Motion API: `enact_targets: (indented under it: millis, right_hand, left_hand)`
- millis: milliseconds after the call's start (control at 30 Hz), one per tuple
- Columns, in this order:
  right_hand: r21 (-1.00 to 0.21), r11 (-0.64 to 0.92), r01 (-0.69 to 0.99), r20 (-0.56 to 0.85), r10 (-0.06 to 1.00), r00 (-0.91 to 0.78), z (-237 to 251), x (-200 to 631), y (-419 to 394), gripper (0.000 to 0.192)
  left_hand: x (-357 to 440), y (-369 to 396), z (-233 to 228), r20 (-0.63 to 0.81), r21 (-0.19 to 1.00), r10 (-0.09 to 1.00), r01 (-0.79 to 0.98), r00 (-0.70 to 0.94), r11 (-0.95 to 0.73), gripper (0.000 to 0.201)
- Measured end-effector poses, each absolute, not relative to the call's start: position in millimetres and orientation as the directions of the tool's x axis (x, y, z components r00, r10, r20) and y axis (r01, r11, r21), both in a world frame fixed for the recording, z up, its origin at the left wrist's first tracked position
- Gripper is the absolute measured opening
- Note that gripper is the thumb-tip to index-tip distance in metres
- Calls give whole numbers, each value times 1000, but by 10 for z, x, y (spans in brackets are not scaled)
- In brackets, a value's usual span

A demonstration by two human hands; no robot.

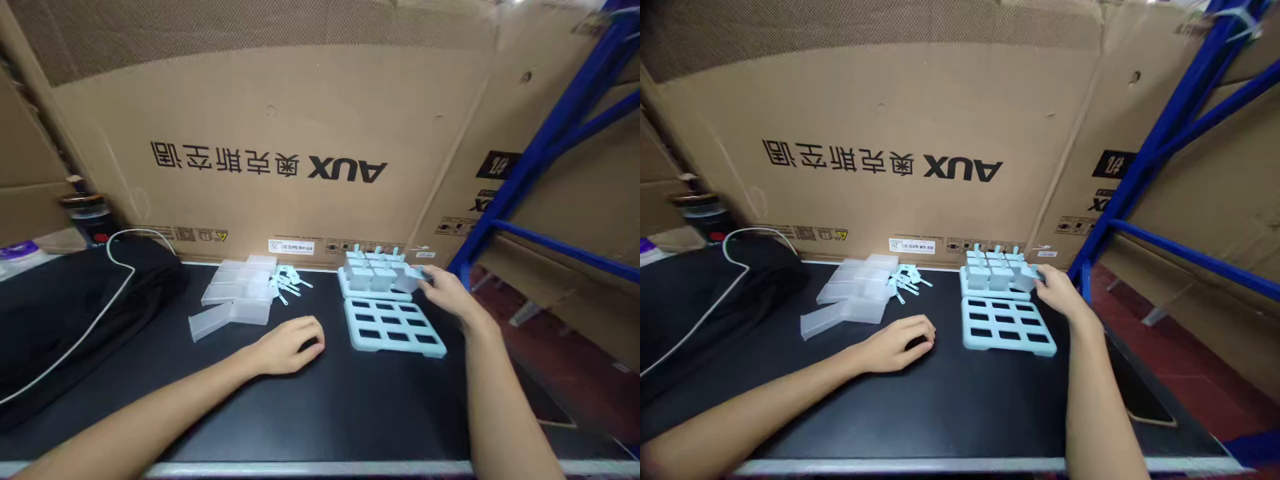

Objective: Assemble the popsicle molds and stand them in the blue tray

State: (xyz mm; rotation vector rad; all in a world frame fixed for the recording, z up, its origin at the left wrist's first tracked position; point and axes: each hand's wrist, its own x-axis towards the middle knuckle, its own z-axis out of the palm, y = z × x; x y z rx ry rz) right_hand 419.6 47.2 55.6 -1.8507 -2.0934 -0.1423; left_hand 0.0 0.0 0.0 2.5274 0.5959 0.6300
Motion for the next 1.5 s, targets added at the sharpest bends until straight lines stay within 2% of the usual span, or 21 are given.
enact_targets:
  millis: [167,300,433,533,667,833,1000,1367,1433,1500]
  right_hand:
    - [-167,174,970,393,915,-96,447,4109,543,27]
    - [-240,140,961,444,896,-19,355,4049,549,33]
    - [-192,255,948,587,803,-97,295,3991,558,35]
    - [-226,240,944,643,765,-40,269,3940,559,33]
    - [-325,165,931,613,786,75,208,3846,545,37]
    - [-355,-11,935,523,827,208,94,3716,540,69]
    - [-397,-145,906,415,853,318,64,3623,527,69]
    - [-460,-85,884,476,816,327,42,3715,593,59]
    - [-468,-93,879,462,822,333,50,3721,608,62]
    - [-480,-124,868,418,837,352,55,3706,617,74]
  left_hand:
    - [8,22,6,336,532,510,286,792,-797,13]
    - [-7,14,23,343,554,517,275,784,-785,11]
    - [-17,6,44,350,568,522,267,778,-778,11]
    - [-12,5,48,352,567,519,264,779,-780,11]
    - [-13,9,44,355,561,527,275,772,-781,11]
    - [-25,17,64,349,559,544,297,763,-774,11]
    - [-24,17,91,338,535,538,313,772,-785,12]
    - [3,50,86,332,490,511,318,793,-812,10]
    - [8,58,87,330,484,510,321,795,-814,10]
    - [10,64,89,328,480,507,322,797,-816,10]
